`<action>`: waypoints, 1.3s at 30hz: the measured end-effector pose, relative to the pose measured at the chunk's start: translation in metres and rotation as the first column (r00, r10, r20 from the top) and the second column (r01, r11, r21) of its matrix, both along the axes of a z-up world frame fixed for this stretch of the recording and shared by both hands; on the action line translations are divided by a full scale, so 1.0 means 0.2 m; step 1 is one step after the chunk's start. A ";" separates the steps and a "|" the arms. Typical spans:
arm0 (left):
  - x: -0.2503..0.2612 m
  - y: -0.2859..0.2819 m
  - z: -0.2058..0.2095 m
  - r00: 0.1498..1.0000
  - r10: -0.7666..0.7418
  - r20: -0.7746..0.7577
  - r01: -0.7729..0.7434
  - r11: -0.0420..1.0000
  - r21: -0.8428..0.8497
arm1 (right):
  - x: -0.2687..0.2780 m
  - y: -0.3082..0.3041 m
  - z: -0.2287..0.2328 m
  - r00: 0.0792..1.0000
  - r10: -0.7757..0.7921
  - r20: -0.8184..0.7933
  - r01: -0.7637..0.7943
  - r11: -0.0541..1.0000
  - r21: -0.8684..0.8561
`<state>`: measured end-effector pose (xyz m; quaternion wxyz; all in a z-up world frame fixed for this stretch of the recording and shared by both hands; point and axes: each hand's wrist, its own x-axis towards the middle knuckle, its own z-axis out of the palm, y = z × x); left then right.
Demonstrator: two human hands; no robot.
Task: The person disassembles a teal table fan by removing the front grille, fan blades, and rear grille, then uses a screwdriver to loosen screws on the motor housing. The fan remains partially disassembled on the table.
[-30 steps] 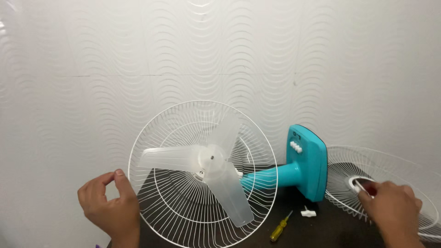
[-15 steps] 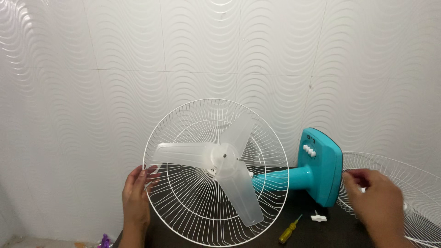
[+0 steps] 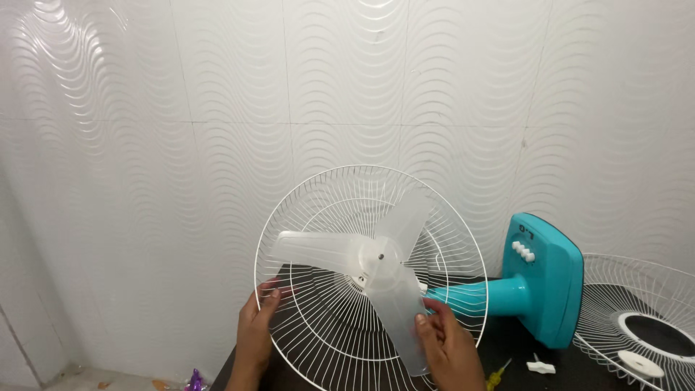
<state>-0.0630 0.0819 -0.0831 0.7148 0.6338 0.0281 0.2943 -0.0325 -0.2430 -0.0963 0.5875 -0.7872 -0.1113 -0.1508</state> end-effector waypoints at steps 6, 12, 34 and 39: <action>0.01 -0.01 -0.01 0.997 0.062 0.044 -0.061 0.998 -0.020 | 0.12 -0.04 -0.10 0.971 0.126 -0.204 -0.158 0.977 -0.144; -0.03 -0.05 0.00 0.914 0.355 0.196 -0.393 0.894 0.217 | 0.14 -0.07 -0.11 0.848 0.465 -0.255 -0.473 0.880 0.035; -0.09 -0.09 0.04 0.876 0.313 0.368 -0.413 0.880 0.236 | -0.02 -0.04 0.02 0.837 0.452 -0.309 -0.401 0.890 0.216; -0.08 -0.08 0.02 0.861 0.313 0.402 -0.430 0.869 0.244 | -0.05 -0.02 0.04 0.861 0.395 -0.321 -0.335 0.915 0.226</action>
